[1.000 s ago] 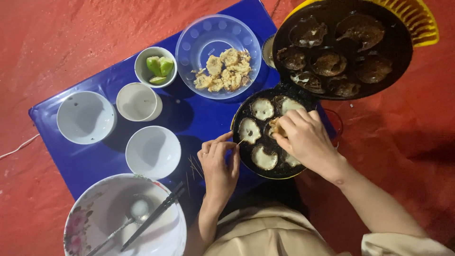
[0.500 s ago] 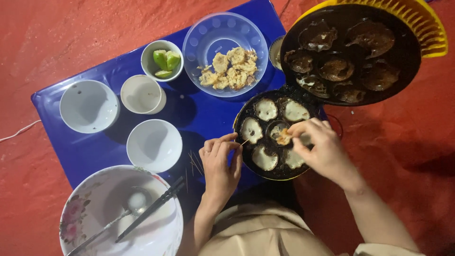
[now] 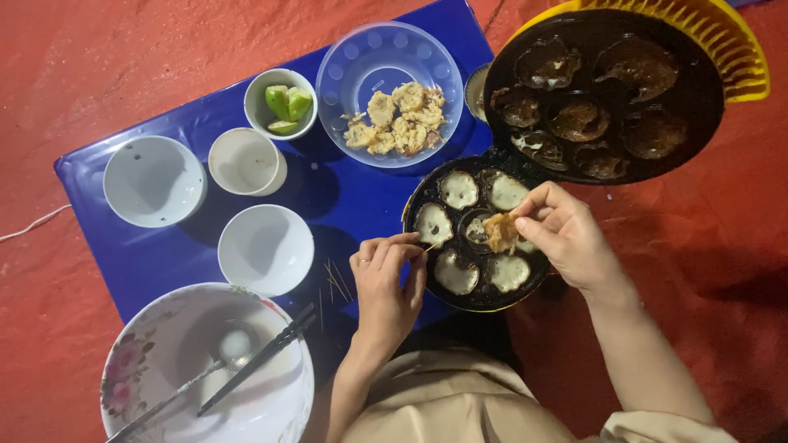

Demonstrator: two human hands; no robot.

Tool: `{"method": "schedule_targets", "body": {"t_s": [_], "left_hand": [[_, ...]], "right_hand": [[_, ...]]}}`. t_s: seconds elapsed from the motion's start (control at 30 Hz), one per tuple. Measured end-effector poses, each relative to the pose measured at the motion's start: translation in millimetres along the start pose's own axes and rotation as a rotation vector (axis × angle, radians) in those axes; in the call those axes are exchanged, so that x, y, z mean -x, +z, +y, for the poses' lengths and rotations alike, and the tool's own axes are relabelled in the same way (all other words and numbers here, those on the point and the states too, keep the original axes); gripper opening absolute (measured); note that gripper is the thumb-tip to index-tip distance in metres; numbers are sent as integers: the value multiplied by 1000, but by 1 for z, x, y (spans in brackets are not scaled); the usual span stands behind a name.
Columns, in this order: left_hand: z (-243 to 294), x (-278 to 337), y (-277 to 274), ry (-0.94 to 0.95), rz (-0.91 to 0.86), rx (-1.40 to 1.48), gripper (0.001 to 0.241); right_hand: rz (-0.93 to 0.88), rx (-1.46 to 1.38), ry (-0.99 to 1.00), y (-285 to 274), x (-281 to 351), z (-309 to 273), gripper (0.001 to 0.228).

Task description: Removing small round pastries from a multi-cavity pan using a thin stick.

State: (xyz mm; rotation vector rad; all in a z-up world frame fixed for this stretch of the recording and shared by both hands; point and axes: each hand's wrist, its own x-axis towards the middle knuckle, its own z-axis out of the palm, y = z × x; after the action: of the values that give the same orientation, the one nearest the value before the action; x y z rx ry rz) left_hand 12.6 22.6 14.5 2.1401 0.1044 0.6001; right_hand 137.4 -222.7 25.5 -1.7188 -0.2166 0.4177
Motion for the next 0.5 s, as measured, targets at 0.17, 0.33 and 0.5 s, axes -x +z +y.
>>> {"method": "schedule_targets", "body": {"t_s": [0.17, 0.33, 0.5], "left_hand": [[14, -10, 1, -66, -51, 212, 7], [19, -12, 7, -367, -30, 751, 6], [18, -17, -2, -517, 32, 1129, 14]], "right_hand": [[-118, -176, 23, 26, 4, -17, 16], [-191, -286, 19, 50, -4, -19, 24], [-189, -342, 20, 76, -10, -42, 23]]}}
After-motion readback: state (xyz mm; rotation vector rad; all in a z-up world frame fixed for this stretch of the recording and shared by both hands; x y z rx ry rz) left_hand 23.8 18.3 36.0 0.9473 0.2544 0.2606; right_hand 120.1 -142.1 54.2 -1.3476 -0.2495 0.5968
